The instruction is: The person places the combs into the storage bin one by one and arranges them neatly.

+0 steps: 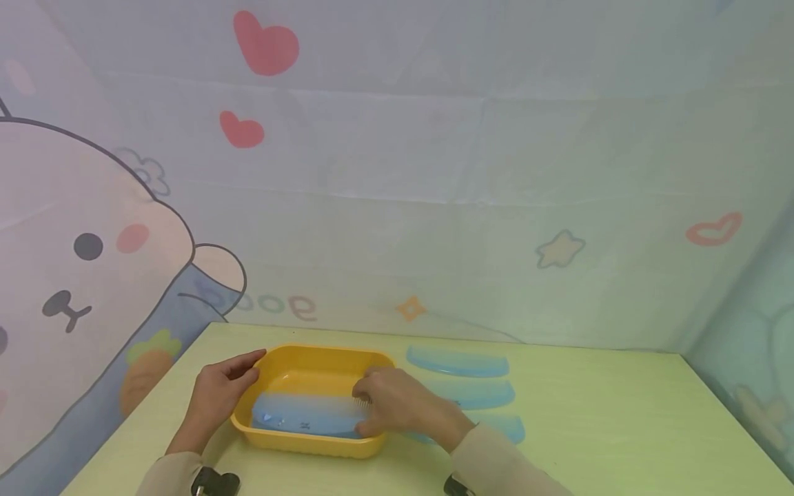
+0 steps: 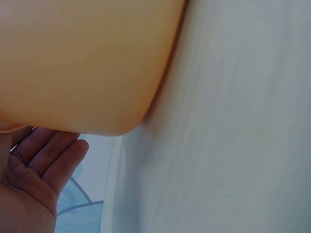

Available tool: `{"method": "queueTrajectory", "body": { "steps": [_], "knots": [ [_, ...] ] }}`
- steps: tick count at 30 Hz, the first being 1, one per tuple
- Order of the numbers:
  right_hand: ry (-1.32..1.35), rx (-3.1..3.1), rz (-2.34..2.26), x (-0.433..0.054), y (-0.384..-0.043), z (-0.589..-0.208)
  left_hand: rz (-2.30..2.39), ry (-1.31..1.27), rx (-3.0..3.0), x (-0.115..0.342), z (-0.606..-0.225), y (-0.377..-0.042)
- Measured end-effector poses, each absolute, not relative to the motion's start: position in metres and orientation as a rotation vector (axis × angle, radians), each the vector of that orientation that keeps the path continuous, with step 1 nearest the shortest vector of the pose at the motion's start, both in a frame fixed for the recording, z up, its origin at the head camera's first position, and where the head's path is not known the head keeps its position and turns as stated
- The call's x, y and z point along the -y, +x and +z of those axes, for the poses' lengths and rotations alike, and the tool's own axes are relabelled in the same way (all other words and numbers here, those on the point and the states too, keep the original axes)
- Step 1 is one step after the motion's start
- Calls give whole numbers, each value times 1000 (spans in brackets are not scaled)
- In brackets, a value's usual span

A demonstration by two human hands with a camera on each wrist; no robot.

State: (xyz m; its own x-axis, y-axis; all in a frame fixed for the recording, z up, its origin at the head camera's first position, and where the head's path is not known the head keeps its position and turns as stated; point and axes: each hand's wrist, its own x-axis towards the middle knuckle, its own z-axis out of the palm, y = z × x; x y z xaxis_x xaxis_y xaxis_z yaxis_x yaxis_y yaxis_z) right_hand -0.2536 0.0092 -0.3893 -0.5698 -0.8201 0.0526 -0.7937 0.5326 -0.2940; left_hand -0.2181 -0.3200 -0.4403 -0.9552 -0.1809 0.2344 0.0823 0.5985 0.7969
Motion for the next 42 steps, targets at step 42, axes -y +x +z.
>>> {"method": "queueTrajectory", "body": {
  "steps": [42],
  "knots": [
    [-1476, -2494, -426, -4, -262, -390, -1287, 70, 2518, 321, -442, -218]
  ]
}}
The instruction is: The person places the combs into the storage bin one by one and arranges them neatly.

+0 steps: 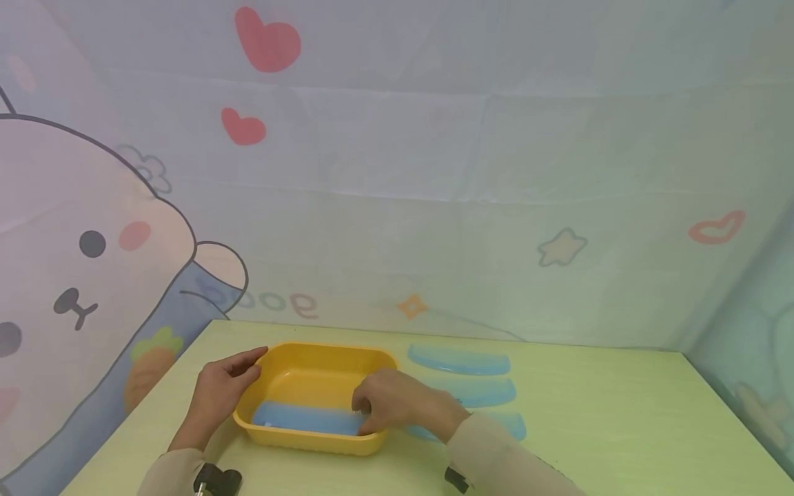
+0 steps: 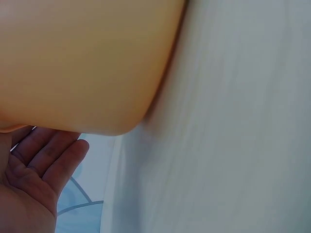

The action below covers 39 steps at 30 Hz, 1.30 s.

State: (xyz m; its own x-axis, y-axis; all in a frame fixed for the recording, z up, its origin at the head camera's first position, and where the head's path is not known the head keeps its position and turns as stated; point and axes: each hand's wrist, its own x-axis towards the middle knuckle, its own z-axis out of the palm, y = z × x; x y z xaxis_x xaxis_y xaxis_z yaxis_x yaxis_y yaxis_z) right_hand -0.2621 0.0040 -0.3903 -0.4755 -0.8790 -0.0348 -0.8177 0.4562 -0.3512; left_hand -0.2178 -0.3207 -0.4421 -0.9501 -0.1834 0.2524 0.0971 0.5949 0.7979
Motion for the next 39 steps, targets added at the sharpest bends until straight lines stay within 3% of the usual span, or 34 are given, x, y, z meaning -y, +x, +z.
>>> {"method": "queueTrajectory", "body": {
  "steps": [31, 39],
  "knots": [
    [-1415, -2441, -427, -4, -262, -391, -1261, 66, 2530, 320, -442, -218],
    [-1339, -2346, -665, -14, -266, -390, -1272, 80, 2541, 320, -441, -216]
  ]
}}
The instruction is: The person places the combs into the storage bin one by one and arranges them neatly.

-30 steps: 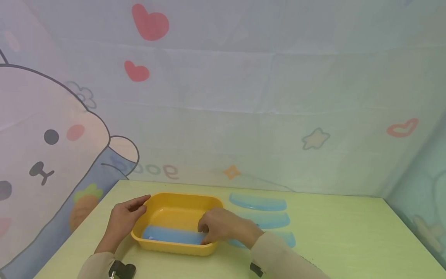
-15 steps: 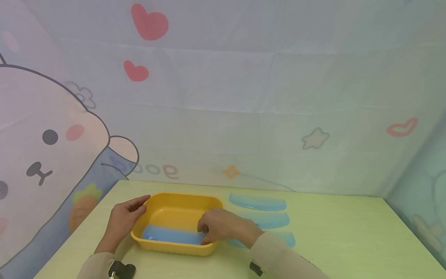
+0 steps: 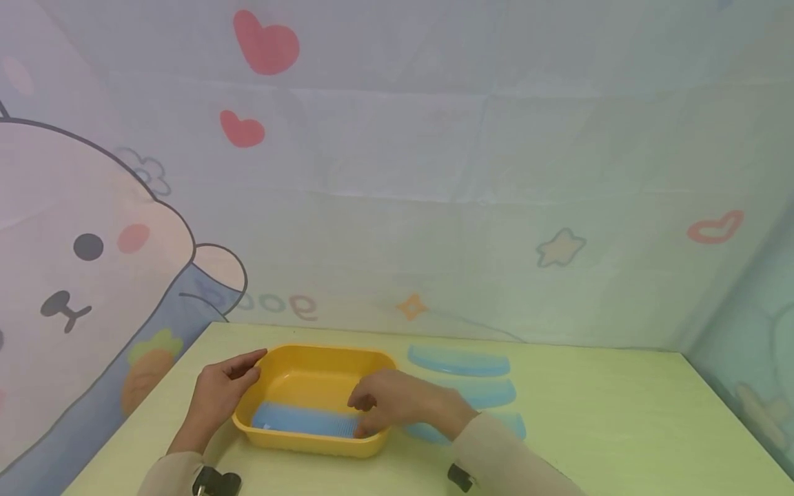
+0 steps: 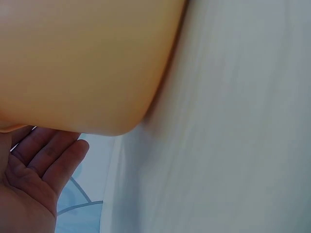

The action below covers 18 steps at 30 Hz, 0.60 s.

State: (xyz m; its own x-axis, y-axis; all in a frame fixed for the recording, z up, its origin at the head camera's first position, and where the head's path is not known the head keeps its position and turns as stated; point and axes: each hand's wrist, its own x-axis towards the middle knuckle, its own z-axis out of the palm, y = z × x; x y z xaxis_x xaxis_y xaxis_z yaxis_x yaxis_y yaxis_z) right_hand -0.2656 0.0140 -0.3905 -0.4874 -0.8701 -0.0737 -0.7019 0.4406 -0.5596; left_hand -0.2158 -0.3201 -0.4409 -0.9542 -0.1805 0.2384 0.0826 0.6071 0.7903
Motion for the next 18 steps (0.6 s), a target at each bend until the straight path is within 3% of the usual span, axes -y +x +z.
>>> {"method": "queueTrajectory", "body": {
  "steps": [18],
  "knots": [
    [-1341, -2367, -1142, -78, -254, -384, -1280, 90, 2556, 321, -441, -216]
  ]
}}
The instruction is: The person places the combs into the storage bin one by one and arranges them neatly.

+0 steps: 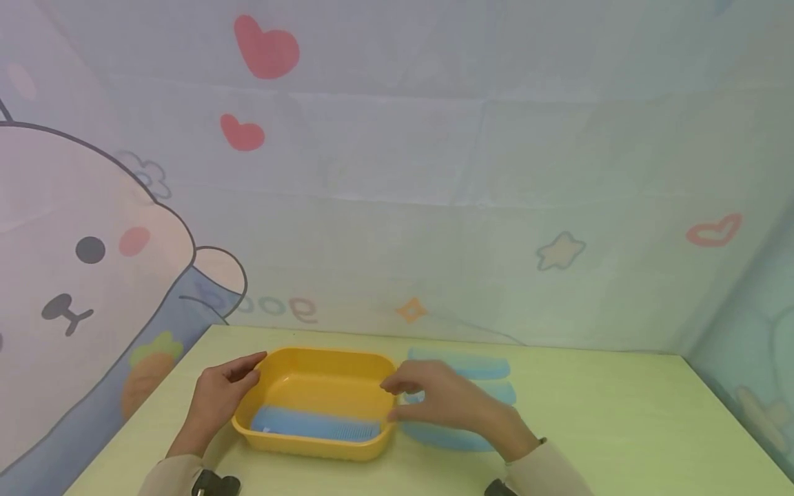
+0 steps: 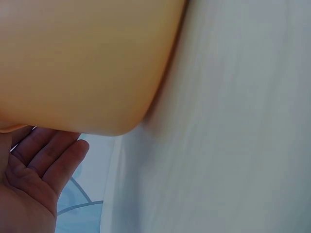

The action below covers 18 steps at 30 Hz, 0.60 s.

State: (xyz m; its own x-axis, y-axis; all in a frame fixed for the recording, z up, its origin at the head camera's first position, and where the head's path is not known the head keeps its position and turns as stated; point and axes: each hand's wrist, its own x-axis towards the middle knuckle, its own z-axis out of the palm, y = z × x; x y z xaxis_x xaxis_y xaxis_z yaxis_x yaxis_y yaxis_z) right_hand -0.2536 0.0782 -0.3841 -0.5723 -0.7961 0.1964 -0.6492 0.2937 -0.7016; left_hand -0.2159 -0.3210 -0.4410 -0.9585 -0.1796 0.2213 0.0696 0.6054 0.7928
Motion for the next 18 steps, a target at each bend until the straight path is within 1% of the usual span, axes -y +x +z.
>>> {"method": "queueTrajectory", "body": {
  "steps": [7, 18],
  "knots": [
    [-1221, -2404, -1196, -109, -247, -388, -1279, 97, 2558, 320, -440, -216],
    [-1135, -2459, -1191, -152, -244, -394, -1272, 101, 2557, 321, -442, -217]
  ]
}}
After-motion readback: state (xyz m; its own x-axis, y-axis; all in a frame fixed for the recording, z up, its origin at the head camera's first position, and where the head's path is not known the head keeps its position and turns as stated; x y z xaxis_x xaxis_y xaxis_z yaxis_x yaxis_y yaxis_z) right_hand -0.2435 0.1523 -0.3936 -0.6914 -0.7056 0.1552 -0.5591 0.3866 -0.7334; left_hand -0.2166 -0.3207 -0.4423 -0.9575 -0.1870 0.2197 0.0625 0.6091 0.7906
